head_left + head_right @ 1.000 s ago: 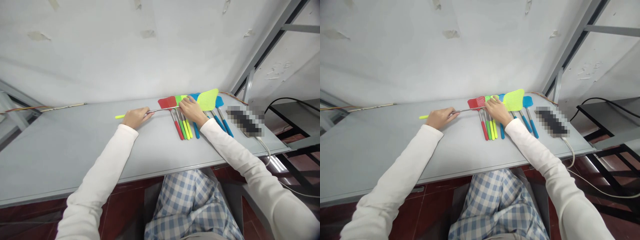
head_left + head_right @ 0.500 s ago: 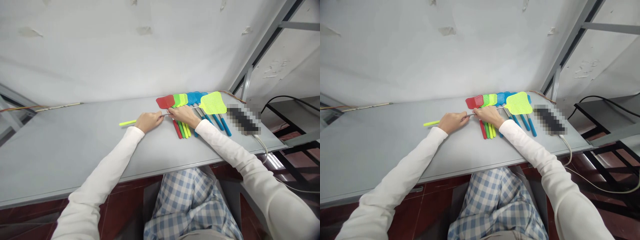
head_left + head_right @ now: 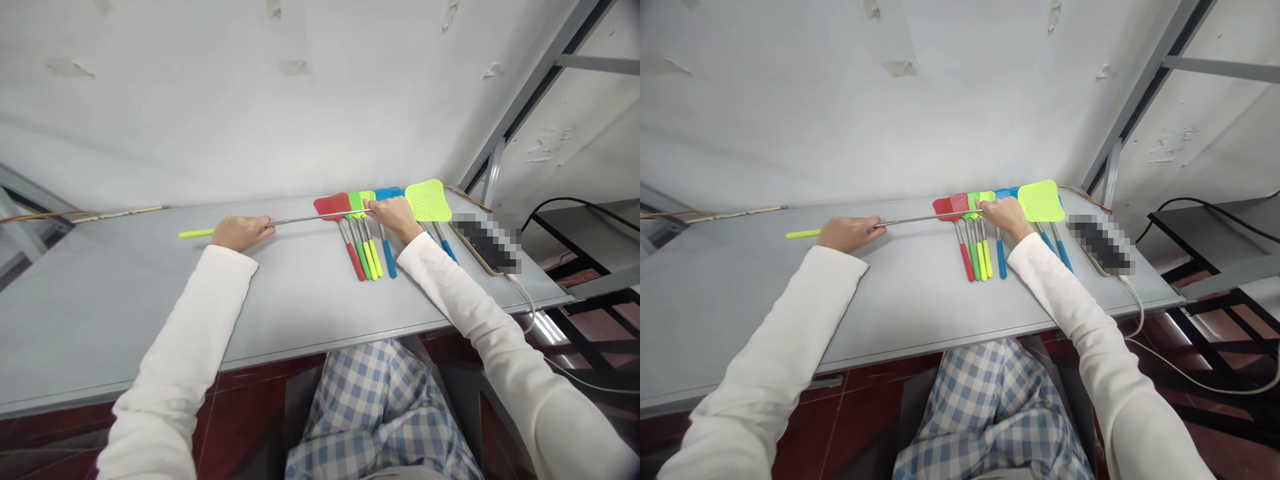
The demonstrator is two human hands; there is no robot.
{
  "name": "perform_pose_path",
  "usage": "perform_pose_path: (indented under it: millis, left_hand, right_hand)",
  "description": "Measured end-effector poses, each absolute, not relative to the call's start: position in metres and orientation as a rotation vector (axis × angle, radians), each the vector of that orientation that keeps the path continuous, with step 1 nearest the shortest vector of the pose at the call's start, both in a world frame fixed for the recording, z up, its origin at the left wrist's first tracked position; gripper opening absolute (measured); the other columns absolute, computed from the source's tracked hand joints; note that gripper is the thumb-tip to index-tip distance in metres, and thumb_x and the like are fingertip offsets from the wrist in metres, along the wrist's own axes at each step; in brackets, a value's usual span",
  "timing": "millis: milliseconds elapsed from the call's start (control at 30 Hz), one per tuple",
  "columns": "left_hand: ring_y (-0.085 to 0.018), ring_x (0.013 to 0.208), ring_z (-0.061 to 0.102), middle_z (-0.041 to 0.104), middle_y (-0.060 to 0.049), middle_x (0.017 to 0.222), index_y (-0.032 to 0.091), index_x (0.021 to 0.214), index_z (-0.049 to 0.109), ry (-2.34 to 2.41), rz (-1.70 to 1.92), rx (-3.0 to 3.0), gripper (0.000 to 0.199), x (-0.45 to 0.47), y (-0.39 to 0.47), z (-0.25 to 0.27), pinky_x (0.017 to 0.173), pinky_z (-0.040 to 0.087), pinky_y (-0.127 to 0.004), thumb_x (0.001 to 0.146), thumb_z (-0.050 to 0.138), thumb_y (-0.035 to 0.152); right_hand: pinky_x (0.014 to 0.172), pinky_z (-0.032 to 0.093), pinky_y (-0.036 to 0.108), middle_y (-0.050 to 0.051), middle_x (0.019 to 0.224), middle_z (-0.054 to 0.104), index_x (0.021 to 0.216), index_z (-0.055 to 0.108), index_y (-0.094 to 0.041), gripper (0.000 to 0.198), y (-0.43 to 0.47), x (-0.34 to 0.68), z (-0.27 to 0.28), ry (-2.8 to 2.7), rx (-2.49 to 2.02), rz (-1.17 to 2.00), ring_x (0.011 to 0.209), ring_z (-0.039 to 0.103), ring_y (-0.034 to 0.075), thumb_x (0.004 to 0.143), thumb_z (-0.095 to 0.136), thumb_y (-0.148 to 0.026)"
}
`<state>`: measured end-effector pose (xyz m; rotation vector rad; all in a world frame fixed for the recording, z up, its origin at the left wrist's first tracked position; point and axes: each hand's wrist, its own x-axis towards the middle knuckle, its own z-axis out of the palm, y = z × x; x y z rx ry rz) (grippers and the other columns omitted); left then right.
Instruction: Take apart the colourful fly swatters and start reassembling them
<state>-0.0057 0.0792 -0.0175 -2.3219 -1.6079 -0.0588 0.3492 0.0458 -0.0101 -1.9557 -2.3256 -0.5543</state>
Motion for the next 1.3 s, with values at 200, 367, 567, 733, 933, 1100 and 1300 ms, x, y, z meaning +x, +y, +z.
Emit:
perform_pose_path:
  millis: [200, 367, 567, 733, 933, 1100, 1300]
  left_hand:
    - [-0.023, 0.072, 0.061, 0.071, -0.010, 0.077, 0.022, 0.086, 0.069, -1.660, -0.109, -2.294, 0.041, -0.040, 0.087, -0.020, 0.058, 0.028, -0.030, 0.089, 0.034, 0.044]
    - [-0.022, 0.073, 0.059, 0.070, -0.008, 0.078, 0.023, 0.083, 0.065, -1.678, -0.152, -2.303, 0.035, -0.059, 0.092, -0.027, 0.058, 0.025, -0.030, 0.088, 0.036, 0.042]
    - [-0.017, 0.067, 0.051, 0.063, -0.003, 0.072, 0.022, 0.069, 0.053, -1.770, -0.203, -2.316, 0.023, -0.053, 0.083, -0.017, 0.058, 0.026, -0.029, 0.082, 0.043, 0.037]
    - [-0.016, 0.065, 0.047, 0.060, -0.003, 0.068, 0.021, 0.066, 0.055, -1.995, -0.152, -2.197, 0.041, -0.066, 0.082, -0.010, 0.059, 0.025, -0.028, 0.086, 0.038, 0.052]
    - [-0.019, 0.070, 0.050, 0.058, -0.006, 0.067, 0.020, 0.064, 0.055, -2.035, -0.235, -2.081, 0.051, -0.078, 0.083, -0.017, 0.061, 0.025, -0.030, 0.087, 0.031, 0.058]
    - [-0.018, 0.071, 0.048, 0.053, -0.005, 0.063, 0.018, 0.065, 0.055, -2.042, -0.298, -2.044, 0.052, -0.081, 0.082, -0.022, 0.062, 0.022, -0.030, 0.088, 0.030, 0.058]
    - [-0.017, 0.070, 0.047, 0.055, -0.006, 0.064, 0.018, 0.064, 0.056, -2.050, -0.302, -2.024, 0.045, -0.086, 0.081, -0.024, 0.060, 0.023, -0.030, 0.087, 0.034, 0.051]
  right_hand:
    - [0.057, 0.016, 0.029, 0.014, 0.070, 0.068, 0.082, 0.070, -0.013, 0.062, 0.049, 0.361, -0.013, -2.185, -1.991, -0.610, 0.062, 0.059, 0.019, 0.099, 0.018, -0.042]
    - [0.057, 0.015, 0.030, 0.014, 0.068, 0.068, 0.080, 0.071, -0.014, 0.062, 0.048, 0.363, -0.013, -2.140, -2.034, -0.610, 0.062, 0.057, 0.020, 0.099, 0.019, -0.043]
    - [0.058, 0.017, 0.030, 0.012, 0.075, 0.068, 0.091, 0.069, -0.014, 0.056, 0.044, 0.365, -0.010, -2.154, -1.939, -0.624, 0.065, 0.055, 0.019, 0.100, 0.021, -0.042]
    - [0.072, 0.029, 0.033, 0.014, 0.085, 0.067, 0.093, 0.064, -0.013, 0.049, 0.046, 0.375, -0.013, -2.208, -1.837, -0.655, 0.087, 0.054, 0.026, 0.100, 0.024, -0.041]
    - [0.094, 0.031, 0.042, 0.019, 0.118, 0.056, 0.114, 0.056, -0.012, 0.056, 0.044, 0.384, -0.021, -2.206, -1.652, -0.592, 0.111, 0.046, 0.030, 0.092, 0.036, -0.059]
    - [0.105, 0.024, 0.048, 0.021, 0.142, 0.037, 0.135, 0.041, -0.013, 0.060, 0.050, 0.400, -0.025, -1.558, -1.767, -0.646, 0.135, 0.024, 0.030, 0.097, 0.019, -0.053]
    - [0.095, 0.035, 0.051, 0.022, 0.128, 0.047, 0.129, 0.046, -0.014, 0.061, 0.066, 0.411, -0.041, -1.139, -1.902, -0.482, 0.119, 0.044, 0.032, 0.091, 0.032, -0.060]
